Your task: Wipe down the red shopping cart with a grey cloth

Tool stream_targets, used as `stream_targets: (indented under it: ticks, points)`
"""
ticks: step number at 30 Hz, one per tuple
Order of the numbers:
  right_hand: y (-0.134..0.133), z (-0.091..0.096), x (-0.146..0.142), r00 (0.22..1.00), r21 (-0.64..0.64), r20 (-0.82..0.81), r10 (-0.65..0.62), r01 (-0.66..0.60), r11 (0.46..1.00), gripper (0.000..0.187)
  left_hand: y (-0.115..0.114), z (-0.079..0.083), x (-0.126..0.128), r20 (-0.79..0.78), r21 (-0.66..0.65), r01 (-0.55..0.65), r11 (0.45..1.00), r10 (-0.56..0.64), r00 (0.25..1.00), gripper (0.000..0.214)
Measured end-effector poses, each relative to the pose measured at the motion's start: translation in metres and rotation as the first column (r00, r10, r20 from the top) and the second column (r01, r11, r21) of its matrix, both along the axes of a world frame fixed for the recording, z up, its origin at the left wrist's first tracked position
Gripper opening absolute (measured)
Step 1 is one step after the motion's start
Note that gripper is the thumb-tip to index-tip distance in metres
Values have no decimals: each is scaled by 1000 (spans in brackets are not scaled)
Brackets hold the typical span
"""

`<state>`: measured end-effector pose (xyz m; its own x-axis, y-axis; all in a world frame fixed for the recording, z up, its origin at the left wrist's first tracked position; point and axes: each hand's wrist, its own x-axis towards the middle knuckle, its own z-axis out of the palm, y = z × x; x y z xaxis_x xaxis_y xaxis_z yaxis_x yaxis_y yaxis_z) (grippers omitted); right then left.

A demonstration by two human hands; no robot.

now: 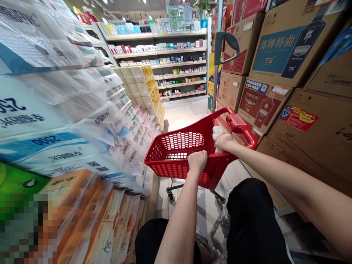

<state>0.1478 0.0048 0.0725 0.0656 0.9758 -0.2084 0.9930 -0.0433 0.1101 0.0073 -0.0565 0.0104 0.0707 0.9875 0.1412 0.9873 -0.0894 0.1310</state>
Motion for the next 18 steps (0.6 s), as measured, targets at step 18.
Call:
stream_targets:
  ticks: [18]
  points:
    - [-13, 47, 40, 993, 345, -16, 117, -105, 933, 28, 18, 0, 19, -15, -15, 25, 1000, -25, 1000, 51]
